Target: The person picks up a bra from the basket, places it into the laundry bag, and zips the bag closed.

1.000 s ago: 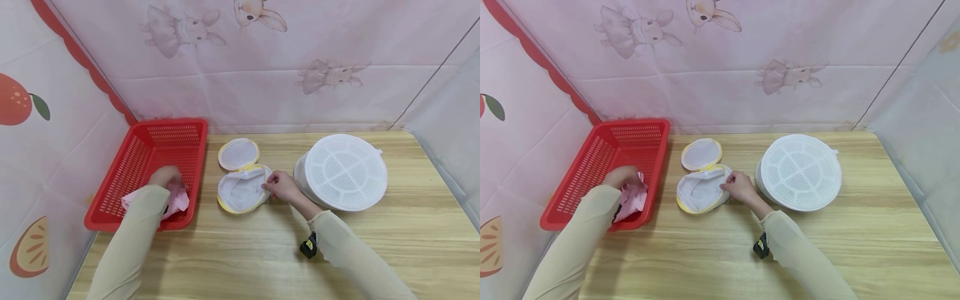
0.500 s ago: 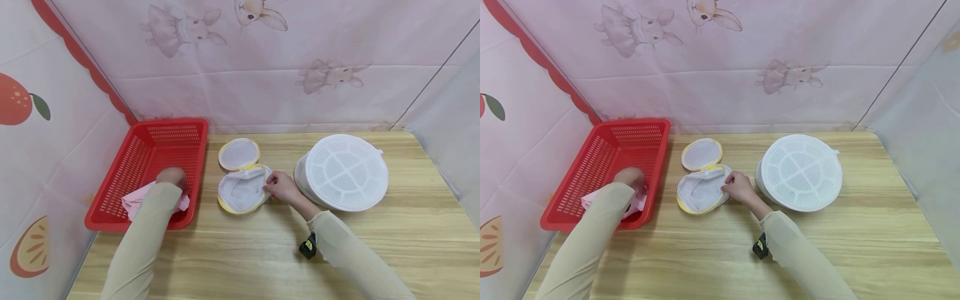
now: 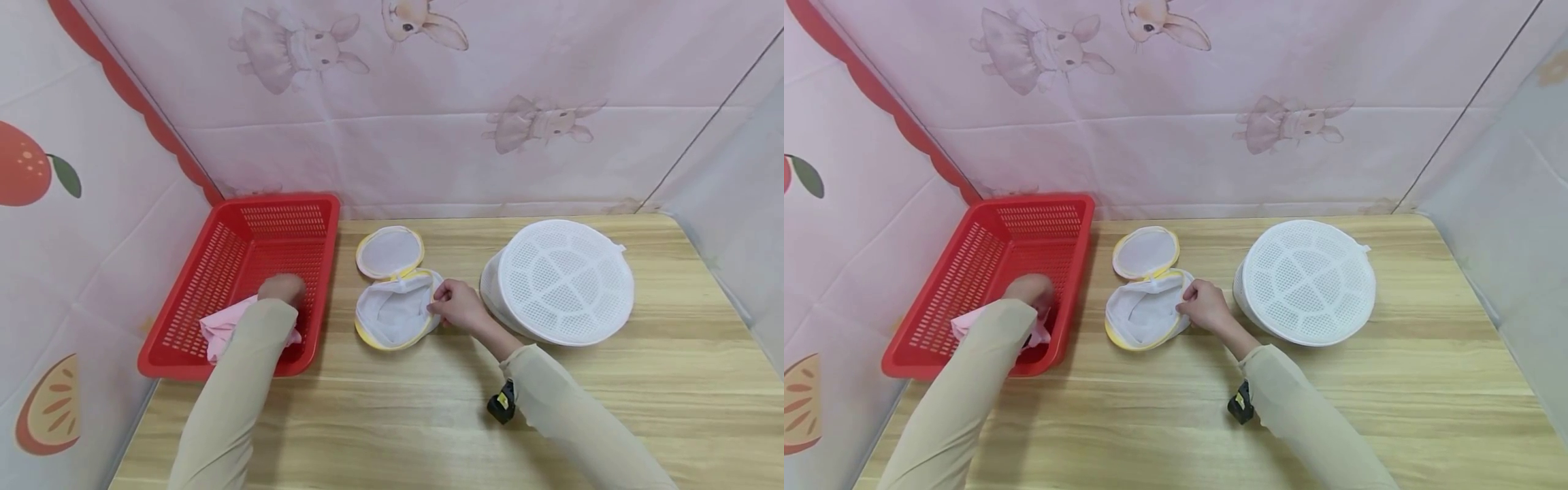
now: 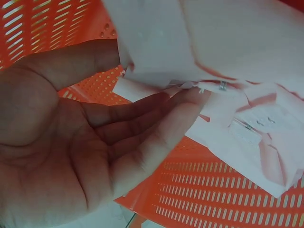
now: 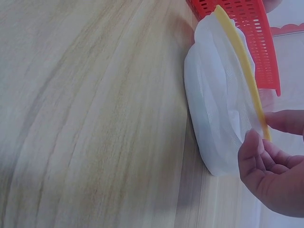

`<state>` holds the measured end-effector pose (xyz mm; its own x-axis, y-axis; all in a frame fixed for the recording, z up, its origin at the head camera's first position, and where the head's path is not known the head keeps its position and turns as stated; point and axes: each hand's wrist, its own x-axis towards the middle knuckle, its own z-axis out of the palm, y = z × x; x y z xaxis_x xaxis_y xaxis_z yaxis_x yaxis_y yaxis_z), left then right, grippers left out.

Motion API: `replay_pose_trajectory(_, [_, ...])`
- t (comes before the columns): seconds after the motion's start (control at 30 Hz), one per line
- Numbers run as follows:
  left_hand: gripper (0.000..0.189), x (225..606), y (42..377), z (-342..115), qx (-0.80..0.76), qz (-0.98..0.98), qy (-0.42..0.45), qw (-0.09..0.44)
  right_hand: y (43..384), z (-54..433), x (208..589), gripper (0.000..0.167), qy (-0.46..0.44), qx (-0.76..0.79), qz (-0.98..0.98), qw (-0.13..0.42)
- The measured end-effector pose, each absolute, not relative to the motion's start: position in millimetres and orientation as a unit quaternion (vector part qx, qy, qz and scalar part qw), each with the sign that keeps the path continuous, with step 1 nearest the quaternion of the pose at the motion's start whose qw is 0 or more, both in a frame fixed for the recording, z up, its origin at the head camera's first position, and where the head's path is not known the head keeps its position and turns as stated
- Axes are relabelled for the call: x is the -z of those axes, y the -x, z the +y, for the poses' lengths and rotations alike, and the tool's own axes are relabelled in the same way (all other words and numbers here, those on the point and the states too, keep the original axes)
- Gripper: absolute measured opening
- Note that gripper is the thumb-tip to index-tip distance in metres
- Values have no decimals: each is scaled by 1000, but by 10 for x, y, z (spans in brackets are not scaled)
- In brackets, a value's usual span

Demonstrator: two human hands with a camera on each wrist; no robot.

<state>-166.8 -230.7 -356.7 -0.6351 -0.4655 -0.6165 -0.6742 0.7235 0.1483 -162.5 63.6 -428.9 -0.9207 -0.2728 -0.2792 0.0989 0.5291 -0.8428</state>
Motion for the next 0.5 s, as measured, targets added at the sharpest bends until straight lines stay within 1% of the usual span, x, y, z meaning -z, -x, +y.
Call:
replay_pose_trajectory(0.1, [23,3531,1657,-2307,-224,864,359,272,1619,626,4283,17,54,484,853,191])
replay_pose_trajectory(0.2, [29,3539,1645,-2316,-244,854,375,265,1615,619,4281,16,55,483,853,189])
replay_pose_trajectory(0.27, [28,3581,1642,-2337,-255,852,374,261,1612,615,4281,16,55,484,853,189])
replay_pose_trajectory(0.37, [19,3657,1631,-2378,-234,874,332,265,1607,612,4283,17,57,485,852,190])
replay_pose_trajectory(0.43, [13,3710,1622,-2420,-188,904,269,274,1603,609,4286,17,58,483,852,191])
replay_pose_trajectory(0.5, [11,3736,1601,-2447,-142,929,207,271,1599,607,4287,17,59,482,853,192])
